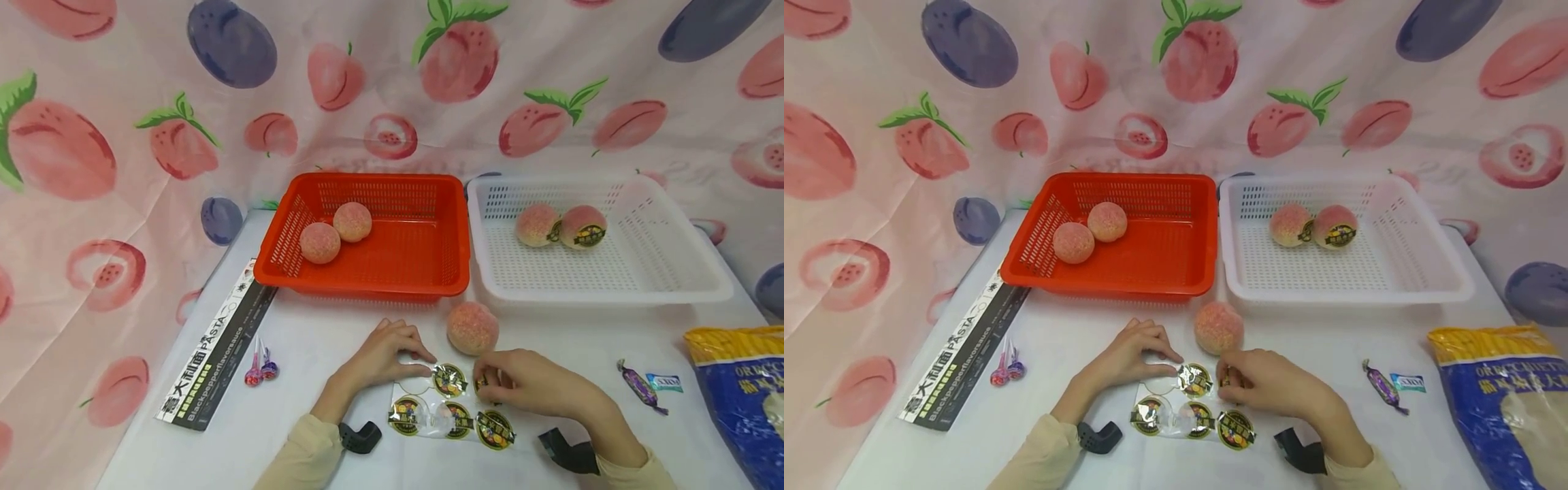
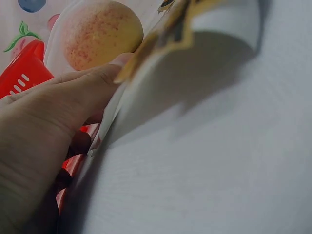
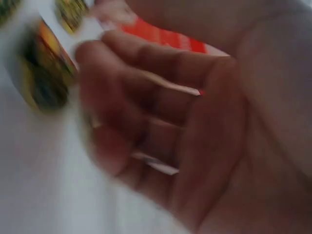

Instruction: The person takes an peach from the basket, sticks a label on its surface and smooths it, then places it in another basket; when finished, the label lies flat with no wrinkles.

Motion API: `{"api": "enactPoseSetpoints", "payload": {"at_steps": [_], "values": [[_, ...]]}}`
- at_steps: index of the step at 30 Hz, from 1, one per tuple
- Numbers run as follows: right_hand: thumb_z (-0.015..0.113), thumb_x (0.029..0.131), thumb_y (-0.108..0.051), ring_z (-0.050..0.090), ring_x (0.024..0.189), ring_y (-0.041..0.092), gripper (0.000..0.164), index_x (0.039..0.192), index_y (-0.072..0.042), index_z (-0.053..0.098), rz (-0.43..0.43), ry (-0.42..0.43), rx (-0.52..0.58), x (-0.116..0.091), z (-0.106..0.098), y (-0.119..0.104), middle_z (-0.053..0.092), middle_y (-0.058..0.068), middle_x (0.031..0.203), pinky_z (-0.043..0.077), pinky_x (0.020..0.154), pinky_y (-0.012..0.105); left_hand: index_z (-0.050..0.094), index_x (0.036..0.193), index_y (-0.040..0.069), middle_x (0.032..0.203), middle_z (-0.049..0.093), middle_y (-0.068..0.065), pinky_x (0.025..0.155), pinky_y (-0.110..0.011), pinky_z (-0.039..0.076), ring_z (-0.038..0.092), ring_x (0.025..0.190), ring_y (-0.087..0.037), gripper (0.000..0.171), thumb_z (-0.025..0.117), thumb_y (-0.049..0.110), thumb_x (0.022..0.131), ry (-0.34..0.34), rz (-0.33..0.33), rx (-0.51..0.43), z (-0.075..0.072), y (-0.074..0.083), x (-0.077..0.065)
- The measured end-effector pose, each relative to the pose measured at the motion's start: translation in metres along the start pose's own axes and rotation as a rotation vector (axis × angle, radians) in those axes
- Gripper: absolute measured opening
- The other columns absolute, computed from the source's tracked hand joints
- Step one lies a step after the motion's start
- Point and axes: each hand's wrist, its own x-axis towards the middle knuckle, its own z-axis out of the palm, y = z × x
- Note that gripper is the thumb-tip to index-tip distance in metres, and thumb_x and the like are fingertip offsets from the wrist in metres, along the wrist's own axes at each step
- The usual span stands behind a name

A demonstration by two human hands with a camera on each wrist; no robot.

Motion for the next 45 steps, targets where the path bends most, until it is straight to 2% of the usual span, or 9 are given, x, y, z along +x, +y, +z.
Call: {"api": "enactPoseSetpoints", "payload": {"at_steps": [3,10,14,18,23,29,33,38,45], "values": [[0.063,0.080,-0.028,0.043,0.059,-0.002,0.024,0.103,-0.022,0.057,-0.063,0.026,-0.030,0.011,0.014,-0.008,0.047,-0.016,0.068,0.037,0.053,0.014,0.068,0.088,0.040,0.075,0.052,0.023,0.067,-0.017,0.024,0.042,0.077,0.007,0.020,0.069,0.047,0.069,0.009,0.005,-0.010,0.000,0.002,-0.001],[0.063,0.080,-0.028,0.049,0.071,0.000,0.050,0.127,-0.023,0.047,-0.083,0.044,-0.186,0.022,0.036,-0.011,0.059,-0.011,0.099,0.045,0.062,0.022,0.068,0.079,0.039,0.068,0.052,0.023,0.068,-0.017,0.024,0.042,0.070,0.010,0.011,0.067,0.047,0.071,-0.002,0.045,-0.004,0.001,0.003,0.000],[0.065,0.078,-0.029,0.047,0.065,-0.001,0.042,0.118,-0.025,0.053,-0.058,0.052,-0.183,0.025,0.038,-0.010,0.058,-0.014,0.085,0.042,0.056,0.020,0.068,0.079,0.040,0.069,0.052,0.024,0.068,-0.016,0.025,0.042,0.071,0.010,0.011,0.067,0.047,0.072,0.012,0.057,-0.003,0.003,0.001,0.001],[0.066,0.077,-0.029,0.039,0.053,-0.001,0.026,0.101,-0.029,0.055,-0.044,0.053,-0.137,0.025,0.034,-0.009,0.044,-0.015,0.063,0.032,0.047,0.017,0.068,0.079,0.041,0.069,0.051,0.025,0.068,-0.016,0.025,0.042,0.071,0.012,0.010,0.068,0.047,0.071,0.023,0.056,-0.006,0.004,0.001,0.001],[0.064,0.079,-0.031,0.037,0.050,-0.003,0.016,0.085,-0.029,0.050,-0.057,0.104,-0.099,0.022,0.026,-0.007,0.040,-0.015,0.057,0.031,0.046,0.015,0.067,0.079,0.039,0.071,0.052,0.026,0.069,-0.015,0.026,0.043,0.071,0.011,0.009,0.066,0.046,0.073,0.024,0.050,-0.020,0.003,0.003,0.001],[0.060,0.083,-0.025,0.042,0.050,-0.004,0.012,0.080,-0.028,0.049,-0.085,0.092,-0.001,0.017,0.016,-0.002,0.043,-0.017,0.057,0.035,0.049,0.014,0.066,0.082,0.031,0.070,0.052,0.020,0.061,-0.012,0.036,0.045,0.063,0.003,0.010,0.059,0.038,0.082,0.107,0.039,-0.225,-0.001,0.016,0.008],[0.058,0.085,-0.029,0.042,0.046,-0.005,0.010,0.081,-0.029,0.049,-0.084,0.115,0.047,0.014,0.009,0.002,0.046,-0.018,0.052,0.035,0.045,0.015,0.064,0.086,0.026,0.071,0.052,0.014,0.057,-0.015,0.042,0.047,0.064,0.001,0.013,0.060,0.037,0.082,0.136,0.081,-0.334,0.001,0.028,0.013],[0.053,0.087,-0.037,0.042,0.044,-0.006,0.011,0.080,-0.030,0.049,-0.085,0.182,0.007,0.014,0.003,0.006,0.052,-0.017,0.051,0.036,0.046,0.015,0.061,0.082,0.022,0.068,0.049,0.012,0.056,-0.009,0.037,0.043,0.063,0.002,0.012,0.058,0.033,0.084,0.195,0.091,-0.252,0.006,0.039,0.017],[0.052,0.086,-0.041,0.038,0.043,-0.005,0.020,0.072,-0.028,0.055,-0.048,0.268,-0.089,0.013,-0.002,0.015,0.043,-0.021,0.047,0.030,0.043,0.015,0.060,0.078,0.022,0.066,0.047,0.012,0.054,-0.006,0.029,0.039,0.060,0.003,0.012,0.056,0.030,0.086,0.293,-0.019,-0.169,0.012,0.046,0.030]]}}
